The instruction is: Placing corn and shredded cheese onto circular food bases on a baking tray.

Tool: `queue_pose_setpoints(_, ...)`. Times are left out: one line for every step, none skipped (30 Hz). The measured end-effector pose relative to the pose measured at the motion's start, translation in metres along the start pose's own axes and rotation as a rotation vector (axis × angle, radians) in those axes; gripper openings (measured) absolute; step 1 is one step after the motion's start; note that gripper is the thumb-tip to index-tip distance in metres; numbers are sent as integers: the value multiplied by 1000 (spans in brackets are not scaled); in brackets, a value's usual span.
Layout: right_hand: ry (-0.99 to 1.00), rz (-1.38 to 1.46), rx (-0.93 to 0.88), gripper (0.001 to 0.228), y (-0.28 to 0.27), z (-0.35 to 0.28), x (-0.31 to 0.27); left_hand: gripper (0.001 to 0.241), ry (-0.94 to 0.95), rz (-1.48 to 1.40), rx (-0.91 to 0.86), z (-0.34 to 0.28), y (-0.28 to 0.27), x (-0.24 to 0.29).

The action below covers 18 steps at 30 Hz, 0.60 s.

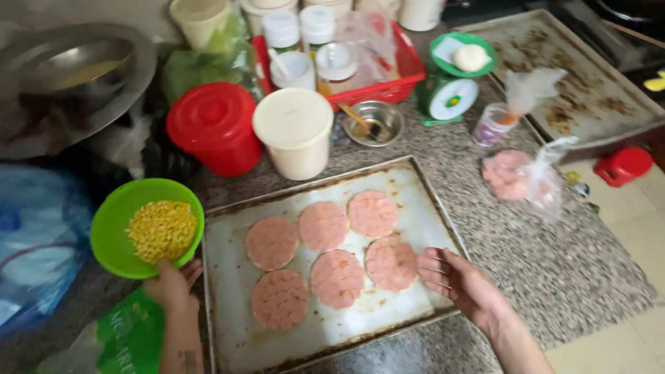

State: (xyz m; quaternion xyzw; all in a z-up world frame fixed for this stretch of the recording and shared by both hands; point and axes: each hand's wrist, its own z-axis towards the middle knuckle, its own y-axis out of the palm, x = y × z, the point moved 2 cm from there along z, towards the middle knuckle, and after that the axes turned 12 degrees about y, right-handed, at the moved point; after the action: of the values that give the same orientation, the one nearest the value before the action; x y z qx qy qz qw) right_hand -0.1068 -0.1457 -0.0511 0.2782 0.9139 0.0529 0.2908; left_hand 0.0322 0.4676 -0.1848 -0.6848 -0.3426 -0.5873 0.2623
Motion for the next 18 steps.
queue_pose_setpoints(-5, 18, 7, 46, -29, 11, 2, 41, 2, 4, -20, -26, 8, 16)
queue_pose_setpoints(-34, 24, 15, 46, -57, 21, 5, 44, 99, -6, -87, -54, 11, 34)
queue_pose_setpoints(-63, 30, 24, 45, -87, 32, 10, 49, 195, -18, -155, -83, 13, 51)
queue_pose_setpoints(-61, 39, 24, 45, -84, 14, 2, 49, 199, -12, -162, -98, 19, 43)
queue_pose_setpoints(-63, 49, 85, 44, -83, -5, -6, 43, 247, 19, -209, -113, 26, 36)
queue_pose_setpoints(-64, 58, 144, 44, -82, -24, -16, 37, 296, 50, -253, -129, 33, 30)
queue_pose_setpoints(-63, 66, 142, 44, -101, -15, -18, 37, 301, 54, -258, -132, 43, -2)
queue_pose_setpoints(-97, 84, 131, 42, -121, -7, -21, 28, 464, 198, -373, -138, 56, -33)
queue_pose_setpoints(-131, 102, 121, 41, -142, 0, -24, 28, 627, 343, -488, -144, 69, -64)
queue_pose_setpoints(-131, 112, 128, 41, -162, 7, -28, 28, 627, 344, -501, -193, 94, -41)
queue_pose_setpoints(-190, 131, 102, 38, -182, 14, -34, 33, 407, 267, -671, -242, 121, -22)
queue_pose_setpoints(-252, 149, 82, 35, -206, 18, -38, 40, 175, 186, -836, -297, 148, -6)
queue_pose_setpoints(-254, 160, 95, 35, -215, 9, -45, 40, 171, 188, -853, -328, 170, -22)
queue_pose_setpoints(-301, 109, 174, 38, -226, -2, -55, 48, 79, 226, -939, -360, 193, -40)
queue_pose_setpoints(-347, 56, 254, 41, -235, -12, -65, 60, -14, 266, -1022, -394, 215, -59)
queue_pose_setpoints(-348, 63, 267, 41, -251, -16, -69, 60, -19, 266, -1036, -423, 232, -68)
queue_pose_setpoints(-420, 7, 330, 39, -267, -21, -74, 62, -17, 272, -1149, -454, 250, -79)
queue_pose_setpoints(-487, -51, 389, 37, -281, -23, -78, 64, -15, 280, -1259, -483, 265, -89)
